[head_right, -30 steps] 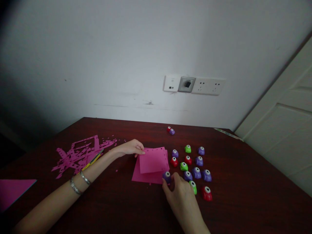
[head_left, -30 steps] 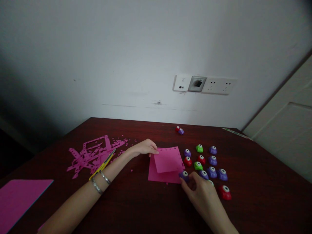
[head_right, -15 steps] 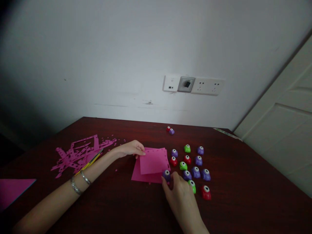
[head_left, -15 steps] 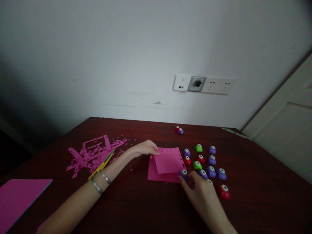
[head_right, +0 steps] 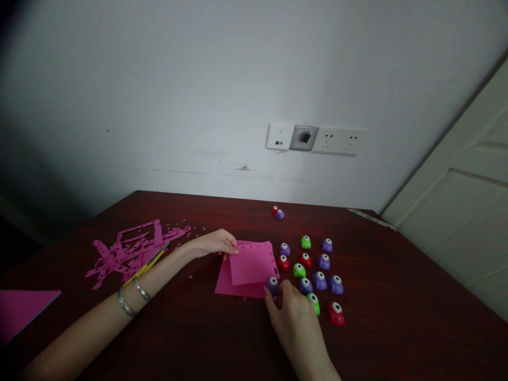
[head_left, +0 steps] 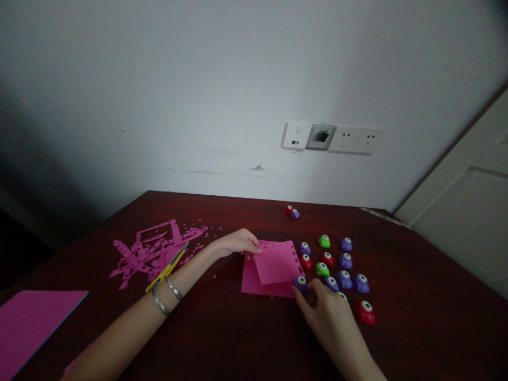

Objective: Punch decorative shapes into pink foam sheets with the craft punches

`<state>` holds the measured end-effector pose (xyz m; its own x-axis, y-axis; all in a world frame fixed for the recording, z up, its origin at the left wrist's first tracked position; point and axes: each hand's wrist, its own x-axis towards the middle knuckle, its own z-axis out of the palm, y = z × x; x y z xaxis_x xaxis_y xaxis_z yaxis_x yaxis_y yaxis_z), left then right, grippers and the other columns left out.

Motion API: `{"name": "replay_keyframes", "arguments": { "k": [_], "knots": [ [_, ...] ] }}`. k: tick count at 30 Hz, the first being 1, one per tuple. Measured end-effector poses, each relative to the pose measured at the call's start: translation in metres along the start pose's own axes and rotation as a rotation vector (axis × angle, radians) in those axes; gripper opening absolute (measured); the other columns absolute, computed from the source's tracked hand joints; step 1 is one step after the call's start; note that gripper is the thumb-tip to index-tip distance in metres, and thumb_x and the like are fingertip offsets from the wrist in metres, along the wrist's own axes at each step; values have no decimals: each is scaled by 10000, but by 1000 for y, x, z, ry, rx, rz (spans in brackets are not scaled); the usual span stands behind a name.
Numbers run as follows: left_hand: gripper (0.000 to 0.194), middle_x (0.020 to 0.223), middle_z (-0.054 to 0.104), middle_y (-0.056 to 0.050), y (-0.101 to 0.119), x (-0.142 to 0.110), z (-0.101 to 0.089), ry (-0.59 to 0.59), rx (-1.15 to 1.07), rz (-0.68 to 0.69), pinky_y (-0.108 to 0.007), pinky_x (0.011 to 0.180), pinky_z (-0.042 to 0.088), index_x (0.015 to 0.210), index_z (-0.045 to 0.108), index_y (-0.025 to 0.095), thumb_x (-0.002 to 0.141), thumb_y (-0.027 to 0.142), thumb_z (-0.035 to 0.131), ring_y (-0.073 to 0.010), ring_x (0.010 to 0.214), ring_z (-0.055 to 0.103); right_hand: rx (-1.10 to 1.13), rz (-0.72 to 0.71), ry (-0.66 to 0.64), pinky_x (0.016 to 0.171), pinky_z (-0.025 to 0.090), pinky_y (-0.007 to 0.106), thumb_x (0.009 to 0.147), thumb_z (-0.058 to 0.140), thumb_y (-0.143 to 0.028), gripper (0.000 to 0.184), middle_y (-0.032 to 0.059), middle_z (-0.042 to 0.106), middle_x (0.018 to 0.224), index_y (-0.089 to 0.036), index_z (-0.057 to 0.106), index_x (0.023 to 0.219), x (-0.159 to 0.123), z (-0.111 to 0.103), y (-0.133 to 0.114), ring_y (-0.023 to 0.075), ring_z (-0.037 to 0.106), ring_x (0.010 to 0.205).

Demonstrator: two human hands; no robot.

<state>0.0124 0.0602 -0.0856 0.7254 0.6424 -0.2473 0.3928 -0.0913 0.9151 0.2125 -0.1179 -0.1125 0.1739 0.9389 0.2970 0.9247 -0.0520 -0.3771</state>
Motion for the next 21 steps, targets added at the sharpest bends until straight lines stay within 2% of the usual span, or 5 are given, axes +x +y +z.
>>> {"name": "replay_keyframes", "arguments": {
  "k": [14,21],
  "knots": [
    [198,541,578,-1,2,-1,0,16,-44,-14,-223,475,287,669,637,119,632,305,692,-88,507,520,-83,-14,69,446,336,260,806,534,-397,268,-19,570,513,-223,444,623,2,-4,1,175,569,445],
    [215,568,589,-8,4,-2,4,-9,-24,-12,-220,481,309,693,648,118,636,320,696,-89,519,525,-25,-42,53,453,351,254,810,530,-364,248,-20,571,521,-221,447,625,0,-1,-1,161,570,452]
  ]
}}
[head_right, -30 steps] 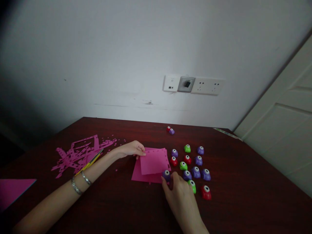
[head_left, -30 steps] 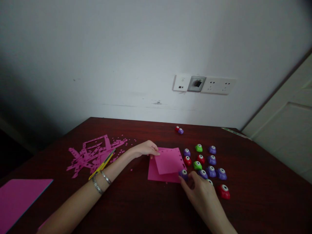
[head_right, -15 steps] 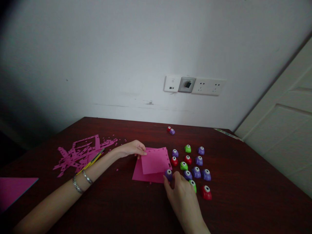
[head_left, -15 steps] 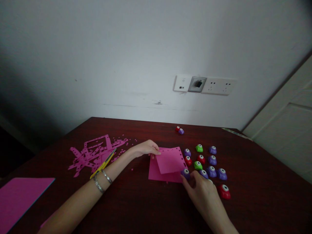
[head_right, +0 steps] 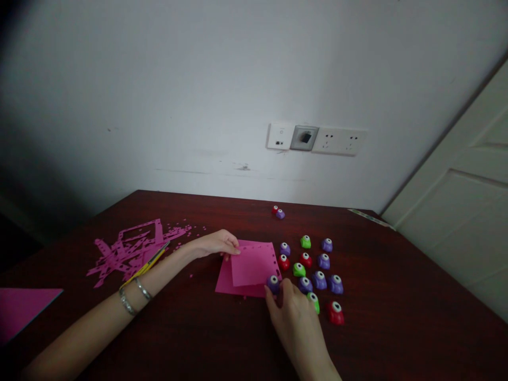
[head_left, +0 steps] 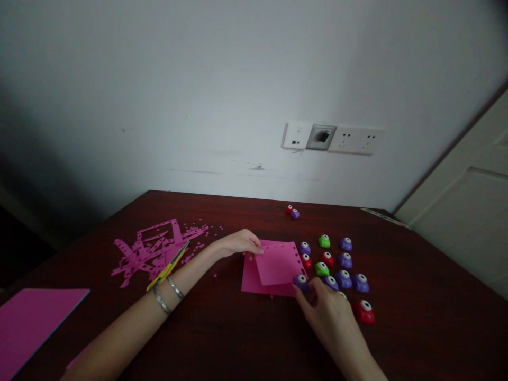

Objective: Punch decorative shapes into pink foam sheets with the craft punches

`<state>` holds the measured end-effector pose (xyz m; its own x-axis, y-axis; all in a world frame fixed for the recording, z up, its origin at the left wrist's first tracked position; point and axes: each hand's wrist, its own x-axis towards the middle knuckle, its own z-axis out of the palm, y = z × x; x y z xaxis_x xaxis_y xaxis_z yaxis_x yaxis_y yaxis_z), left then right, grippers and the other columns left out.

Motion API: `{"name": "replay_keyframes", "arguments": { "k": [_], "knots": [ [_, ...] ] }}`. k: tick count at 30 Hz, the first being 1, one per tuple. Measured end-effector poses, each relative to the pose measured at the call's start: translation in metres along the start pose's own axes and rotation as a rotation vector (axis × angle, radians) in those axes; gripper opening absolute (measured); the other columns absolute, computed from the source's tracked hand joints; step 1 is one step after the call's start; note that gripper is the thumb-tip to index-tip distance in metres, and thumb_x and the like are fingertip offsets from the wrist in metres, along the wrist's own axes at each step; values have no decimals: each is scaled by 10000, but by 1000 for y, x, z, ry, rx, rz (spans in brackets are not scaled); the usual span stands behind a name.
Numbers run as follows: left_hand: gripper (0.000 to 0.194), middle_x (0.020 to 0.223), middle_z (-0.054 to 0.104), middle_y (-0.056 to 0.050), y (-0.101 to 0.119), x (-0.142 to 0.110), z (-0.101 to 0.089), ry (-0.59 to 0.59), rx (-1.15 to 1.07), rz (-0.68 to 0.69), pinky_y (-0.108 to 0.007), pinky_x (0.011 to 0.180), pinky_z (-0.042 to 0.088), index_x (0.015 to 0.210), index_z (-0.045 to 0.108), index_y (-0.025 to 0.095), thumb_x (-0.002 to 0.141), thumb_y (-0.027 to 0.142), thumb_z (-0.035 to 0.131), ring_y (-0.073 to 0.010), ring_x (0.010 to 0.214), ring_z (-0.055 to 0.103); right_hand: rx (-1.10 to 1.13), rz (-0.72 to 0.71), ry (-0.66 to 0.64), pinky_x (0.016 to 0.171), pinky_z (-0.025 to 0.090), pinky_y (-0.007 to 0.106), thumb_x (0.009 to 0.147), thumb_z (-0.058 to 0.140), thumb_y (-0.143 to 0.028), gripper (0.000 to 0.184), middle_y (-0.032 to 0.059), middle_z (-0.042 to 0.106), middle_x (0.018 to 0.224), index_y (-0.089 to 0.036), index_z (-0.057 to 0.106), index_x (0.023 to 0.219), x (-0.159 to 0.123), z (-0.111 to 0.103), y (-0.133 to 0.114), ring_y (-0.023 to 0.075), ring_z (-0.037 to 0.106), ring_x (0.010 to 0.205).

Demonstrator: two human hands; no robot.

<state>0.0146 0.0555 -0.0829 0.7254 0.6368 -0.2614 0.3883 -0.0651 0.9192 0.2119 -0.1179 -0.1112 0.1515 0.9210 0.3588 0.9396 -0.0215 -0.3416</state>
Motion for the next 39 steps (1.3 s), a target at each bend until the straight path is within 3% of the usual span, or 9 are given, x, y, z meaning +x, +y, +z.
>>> {"name": "replay_keyframes", "arguments": {
  "k": [6,16,23,26,29,33,36,39],
  "knots": [
    [250,521,550,17,-4,1,1,-11,40,8,-206,452,297,696,650,129,636,366,700,-72,470,476,-19,-74,11,438,344,252,807,527,-341,211,-1,583,554,-213,452,657,-2,8,-4,164,576,452],
    [241,502,521,39,-16,7,0,-57,107,40,-211,445,277,679,630,146,638,377,684,-59,429,405,-63,-78,-118,471,354,255,845,477,-304,177,35,625,625,-197,479,703,-4,10,-18,173,607,501],
    [236,531,558,22,-14,6,1,-45,342,60,-218,513,341,667,628,161,692,396,641,-85,484,463,-70,-69,-161,493,372,262,849,490,-319,184,48,641,659,-187,499,722,-4,11,-21,193,630,554],
    [257,635,604,-21,-4,-2,4,102,594,46,-247,606,386,730,637,173,676,424,653,-152,632,550,-34,-63,-164,512,386,266,834,517,-360,201,47,648,676,-184,515,735,-5,13,-18,200,635,580],
    [349,861,614,-82,11,-12,9,255,860,98,-296,709,400,896,630,175,658,426,670,-224,825,549,6,-54,-167,505,384,262,785,574,-376,204,29,639,642,-187,531,718,-5,13,-11,192,620,556],
    [451,1140,528,-116,23,-22,24,29,997,295,-358,906,350,1097,579,178,739,452,591,-267,1076,449,103,-46,-215,484,371,239,741,608,-319,140,-4,618,586,-197,550,706,-2,13,-2,164,590,515],
    [583,1353,385,-127,22,-23,34,-139,1026,328,-397,1010,267,1276,448,169,778,456,546,-294,1260,289,155,-60,-237,494,375,238,753,581,-277,95,-2,626,610,-201,544,709,-2,14,3,161,590,531],
    [603,1419,315,-113,17,-22,40,-219,1019,344,-387,1056,213,1332,376,162,809,429,512,-271,1318,217,203,-74,-251,496,372,241,776,539,-252,78,0,631,625,-206,535,713,-2,15,4,163,595,547]
  ]
}}
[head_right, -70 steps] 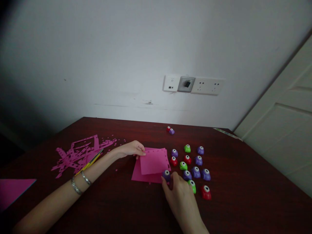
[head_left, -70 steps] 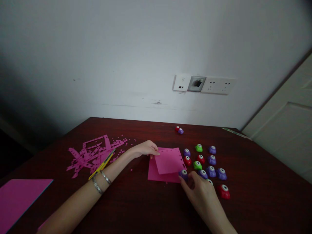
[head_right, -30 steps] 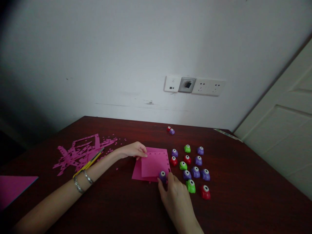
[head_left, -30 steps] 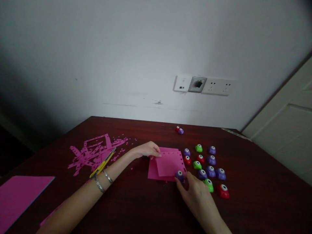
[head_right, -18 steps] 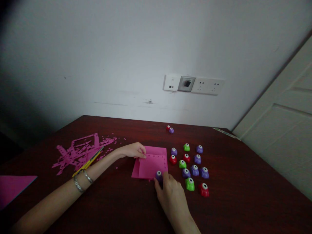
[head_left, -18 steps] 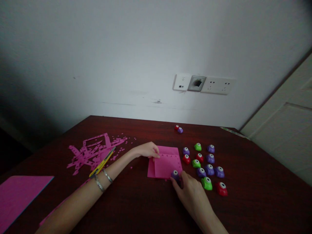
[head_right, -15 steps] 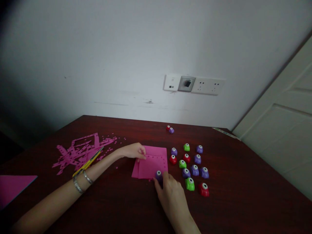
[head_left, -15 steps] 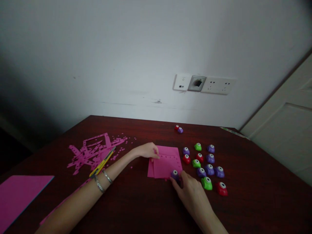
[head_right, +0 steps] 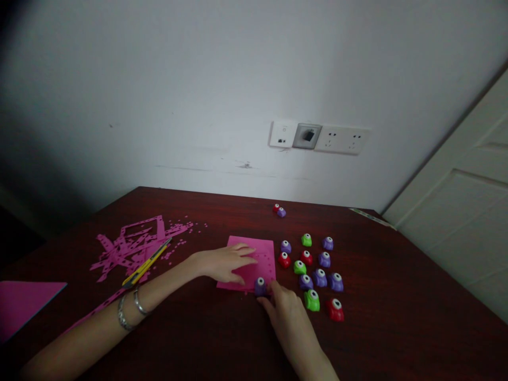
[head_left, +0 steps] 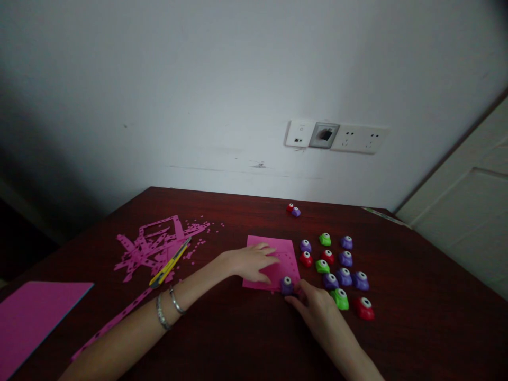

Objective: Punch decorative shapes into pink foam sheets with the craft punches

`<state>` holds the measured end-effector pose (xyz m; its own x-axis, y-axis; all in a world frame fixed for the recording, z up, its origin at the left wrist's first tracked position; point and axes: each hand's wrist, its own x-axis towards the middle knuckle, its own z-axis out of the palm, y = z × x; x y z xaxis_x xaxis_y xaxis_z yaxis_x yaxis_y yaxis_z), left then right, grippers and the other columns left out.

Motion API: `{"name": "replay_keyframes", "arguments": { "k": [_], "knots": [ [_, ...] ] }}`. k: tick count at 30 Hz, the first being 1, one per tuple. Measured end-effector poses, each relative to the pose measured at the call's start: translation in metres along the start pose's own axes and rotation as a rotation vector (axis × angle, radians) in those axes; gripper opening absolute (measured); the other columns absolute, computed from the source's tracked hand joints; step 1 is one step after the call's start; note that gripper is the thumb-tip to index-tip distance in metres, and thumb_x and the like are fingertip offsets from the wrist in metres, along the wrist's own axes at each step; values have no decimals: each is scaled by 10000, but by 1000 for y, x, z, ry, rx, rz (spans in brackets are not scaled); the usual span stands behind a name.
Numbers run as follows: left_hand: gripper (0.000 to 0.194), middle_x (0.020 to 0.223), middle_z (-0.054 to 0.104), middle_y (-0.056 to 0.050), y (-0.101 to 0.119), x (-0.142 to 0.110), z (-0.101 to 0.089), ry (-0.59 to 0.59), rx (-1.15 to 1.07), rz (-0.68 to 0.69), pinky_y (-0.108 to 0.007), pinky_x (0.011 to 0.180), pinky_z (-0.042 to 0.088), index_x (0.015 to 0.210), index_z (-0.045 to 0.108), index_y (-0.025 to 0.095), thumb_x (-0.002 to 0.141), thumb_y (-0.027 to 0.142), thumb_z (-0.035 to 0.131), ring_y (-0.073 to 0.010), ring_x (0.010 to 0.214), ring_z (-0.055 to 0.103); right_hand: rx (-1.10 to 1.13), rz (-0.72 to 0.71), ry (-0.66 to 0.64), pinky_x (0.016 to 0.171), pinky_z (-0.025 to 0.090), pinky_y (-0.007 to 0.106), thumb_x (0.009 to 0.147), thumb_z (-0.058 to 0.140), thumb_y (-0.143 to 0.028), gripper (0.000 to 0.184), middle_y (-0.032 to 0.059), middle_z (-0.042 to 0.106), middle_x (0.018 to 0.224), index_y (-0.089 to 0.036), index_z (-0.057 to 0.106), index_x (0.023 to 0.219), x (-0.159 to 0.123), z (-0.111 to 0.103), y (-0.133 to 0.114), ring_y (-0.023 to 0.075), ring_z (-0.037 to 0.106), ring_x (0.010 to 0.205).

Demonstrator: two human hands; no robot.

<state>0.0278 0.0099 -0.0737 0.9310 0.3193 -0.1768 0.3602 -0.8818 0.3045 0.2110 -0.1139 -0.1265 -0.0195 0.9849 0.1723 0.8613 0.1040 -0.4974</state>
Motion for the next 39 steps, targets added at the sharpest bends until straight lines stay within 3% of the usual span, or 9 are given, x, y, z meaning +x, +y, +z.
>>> {"name": "replay_keyframes", "arguments": {
  "k": [11,21,39],
  "knots": [
    [656,1468,198,-114,-1,1,4,-69,-41,-68,-429,1064,194,1359,337,168,797,450,523,-295,1344,149,31,-10,-20,515,383,245,797,498,-215,46,6,648,657,-206,527,763,0,-2,-4,174,614,576],
    [681,1468,202,-96,2,1,2,-79,-63,-74,-440,1060,196,1371,315,179,796,493,502,-304,1344,149,56,-15,-35,559,440,253,814,473,-241,161,19,678,715,-209,568,940,-1,1,1,200,657,645],
    [728,1464,227,-81,-3,2,4,-70,-73,-53,-457,1063,184,1391,265,185,792,539,477,-299,1339,161,101,12,-22,562,441,250,810,479,-278,215,15,680,715,-219,598,979,-2,-4,-5,195,650,640]
  ]
}}
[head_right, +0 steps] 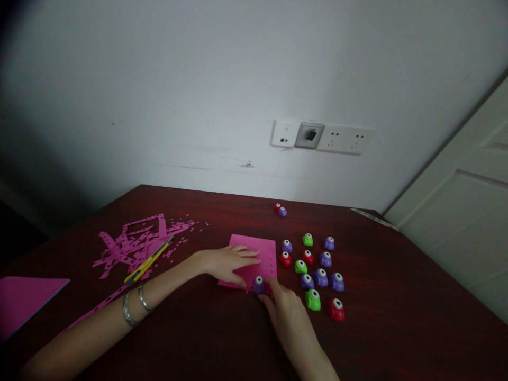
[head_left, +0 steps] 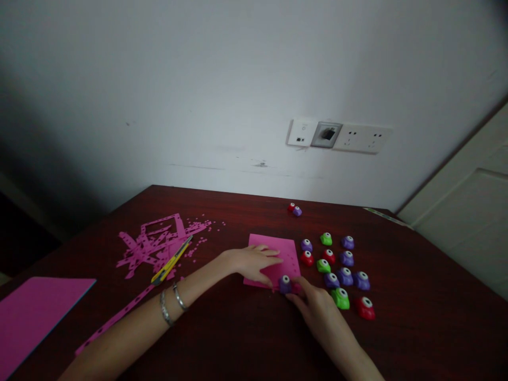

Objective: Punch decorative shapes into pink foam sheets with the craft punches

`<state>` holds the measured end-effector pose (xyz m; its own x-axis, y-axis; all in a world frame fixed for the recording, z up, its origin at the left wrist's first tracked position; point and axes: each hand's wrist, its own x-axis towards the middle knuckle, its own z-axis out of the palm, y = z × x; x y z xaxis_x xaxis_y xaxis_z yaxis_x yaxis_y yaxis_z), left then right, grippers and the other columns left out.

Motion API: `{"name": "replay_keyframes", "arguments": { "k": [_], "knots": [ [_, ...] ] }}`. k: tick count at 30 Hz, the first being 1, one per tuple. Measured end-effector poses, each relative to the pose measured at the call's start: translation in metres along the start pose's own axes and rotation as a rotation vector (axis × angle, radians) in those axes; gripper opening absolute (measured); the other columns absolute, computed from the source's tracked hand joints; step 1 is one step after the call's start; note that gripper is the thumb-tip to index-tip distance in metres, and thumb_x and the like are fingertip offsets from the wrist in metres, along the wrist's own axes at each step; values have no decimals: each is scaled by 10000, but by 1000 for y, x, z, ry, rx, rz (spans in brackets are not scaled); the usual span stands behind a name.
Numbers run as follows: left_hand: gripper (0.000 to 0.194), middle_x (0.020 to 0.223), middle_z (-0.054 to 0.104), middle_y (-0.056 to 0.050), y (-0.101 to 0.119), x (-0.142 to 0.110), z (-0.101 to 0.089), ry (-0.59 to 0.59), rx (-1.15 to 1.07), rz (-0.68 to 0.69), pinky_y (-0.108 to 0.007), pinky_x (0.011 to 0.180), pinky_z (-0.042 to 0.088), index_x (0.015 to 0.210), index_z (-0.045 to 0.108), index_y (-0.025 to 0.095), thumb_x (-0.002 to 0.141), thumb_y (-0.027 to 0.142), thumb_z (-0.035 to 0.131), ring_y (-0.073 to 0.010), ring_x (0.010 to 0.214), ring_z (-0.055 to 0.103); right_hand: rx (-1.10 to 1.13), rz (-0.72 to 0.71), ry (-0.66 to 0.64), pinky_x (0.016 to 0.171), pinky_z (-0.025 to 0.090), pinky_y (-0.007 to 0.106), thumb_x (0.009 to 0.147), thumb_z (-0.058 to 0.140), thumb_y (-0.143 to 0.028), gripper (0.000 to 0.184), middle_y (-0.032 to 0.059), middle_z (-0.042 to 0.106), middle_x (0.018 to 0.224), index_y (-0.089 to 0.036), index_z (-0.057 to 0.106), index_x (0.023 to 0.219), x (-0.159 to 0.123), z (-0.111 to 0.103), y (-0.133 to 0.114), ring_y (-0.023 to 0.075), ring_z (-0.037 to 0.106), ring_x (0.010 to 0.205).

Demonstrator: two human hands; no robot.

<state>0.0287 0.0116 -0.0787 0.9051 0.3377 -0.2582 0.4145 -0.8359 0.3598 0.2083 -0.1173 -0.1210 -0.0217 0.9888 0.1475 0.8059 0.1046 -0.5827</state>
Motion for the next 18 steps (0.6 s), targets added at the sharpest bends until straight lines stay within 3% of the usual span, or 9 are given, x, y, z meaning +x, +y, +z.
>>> {"name": "replay_keyframes", "arguments": {
  "k": [3,6,9,12,14,18],
  "knots": [
    [742,1455,253,-91,0,-1,-4,41,-33,3,-448,1062,184,1395,244,179,797,567,452,-282,1334,180,23,47,-9,538,427,248,786,516,-314,219,2,646,628,-196,598,952,3,-4,1,180,616,577],
    [646,1399,357,-90,0,-2,-10,146,-55,35,-414,1044,223,1330,375,192,804,559,458,-254,1299,253,94,135,-29,468,399,228,758,543,-365,215,-22,576,532,-181,589,859,8,-11,2,144,551,484],
    [434,1173,557,-84,1,-2,-16,336,-94,49,-355,955,325,1110,580,187,828,498,470,-213,1127,437,240,305,-156,327,311,194,776,489,-426,252,-46,513,479,-181,550,774,14,-21,0,92,430,351],
    [364,887,633,-68,4,-1,-19,452,-199,-27,-296,779,402,876,650,147,860,441,436,-155,835,545,329,379,-302,273,243,167,791,455,-469,308,-54,486,443,-182,505,689,22,-31,-4,60,357,296],
    [387,723,621,-47,6,0,-18,439,-318,-64,-265,666,410,757,644,125,861,430,430,-120,672,546,329,349,-384,271,231,157,790,462,-491,356,-50,477,418,-183,474,611,29,-37,-5,52,358,294],
    [408,572,582,-25,9,8,-10,272,-622,-132,-227,509,393,638,606,111,839,434,459,-85,492,516,298,258,-546,277,220,159,787,466,-536,470,-37,463,381,-172,447,490,47,-45,-2,38,333,286]
  ]
}}
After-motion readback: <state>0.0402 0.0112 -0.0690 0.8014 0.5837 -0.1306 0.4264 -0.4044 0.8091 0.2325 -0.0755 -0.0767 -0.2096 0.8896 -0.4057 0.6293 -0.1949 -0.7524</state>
